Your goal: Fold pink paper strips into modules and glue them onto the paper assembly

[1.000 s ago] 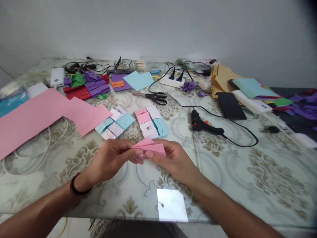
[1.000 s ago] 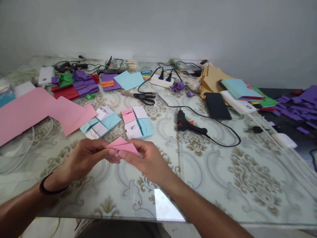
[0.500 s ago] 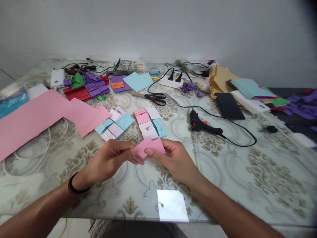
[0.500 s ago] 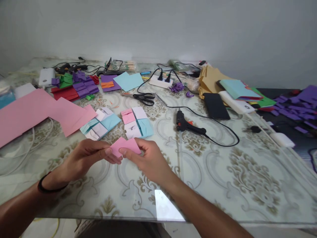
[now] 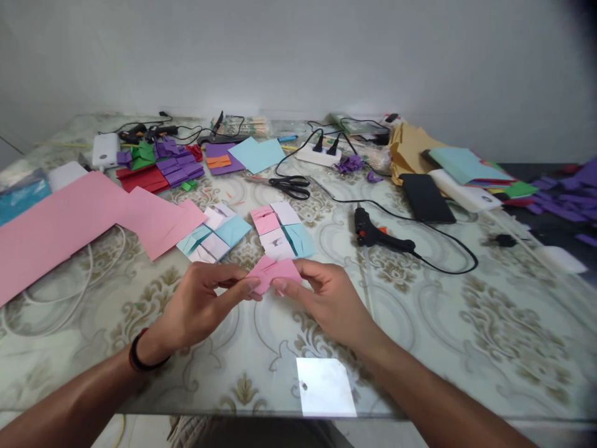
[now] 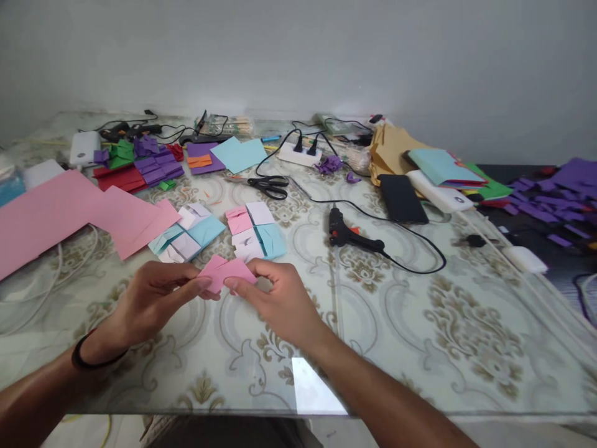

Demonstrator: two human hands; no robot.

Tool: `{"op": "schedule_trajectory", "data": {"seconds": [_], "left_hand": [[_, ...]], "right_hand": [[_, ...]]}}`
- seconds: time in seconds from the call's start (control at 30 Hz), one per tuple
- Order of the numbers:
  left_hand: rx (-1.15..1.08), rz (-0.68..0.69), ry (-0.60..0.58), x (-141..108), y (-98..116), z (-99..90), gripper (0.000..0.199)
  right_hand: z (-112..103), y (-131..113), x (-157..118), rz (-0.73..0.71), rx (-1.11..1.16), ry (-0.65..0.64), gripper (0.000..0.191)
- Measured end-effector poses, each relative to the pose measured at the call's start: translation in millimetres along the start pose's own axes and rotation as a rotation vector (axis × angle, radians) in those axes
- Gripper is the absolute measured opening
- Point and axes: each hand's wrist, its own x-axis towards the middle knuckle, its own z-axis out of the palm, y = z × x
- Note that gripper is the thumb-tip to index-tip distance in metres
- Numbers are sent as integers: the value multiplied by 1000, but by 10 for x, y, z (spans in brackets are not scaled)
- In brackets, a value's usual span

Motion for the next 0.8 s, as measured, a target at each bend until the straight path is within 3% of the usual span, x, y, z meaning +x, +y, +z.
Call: {"op": "schedule_trajectory", "data": {"seconds": [0.27, 0.4, 0.5, 0.63, 0.8], "left_hand": [[137, 64, 13, 6, -69, 39, 22], [204, 88, 126, -10, -74, 32, 29], [163, 95, 79, -10, -56, 26, 18], [158, 216, 57, -26, -27, 30, 9], [277, 340, 97, -86, 30, -1, 16]], "right_hand": [[20, -26, 2, -85, -155, 12, 28], [15, -39, 0, -195, -133, 61, 20], [13, -46, -4, -317, -133, 90, 20], [19, -45, -7, -443, -138, 72, 15], [-9, -48, -12, -545, -114, 97, 13]]}}
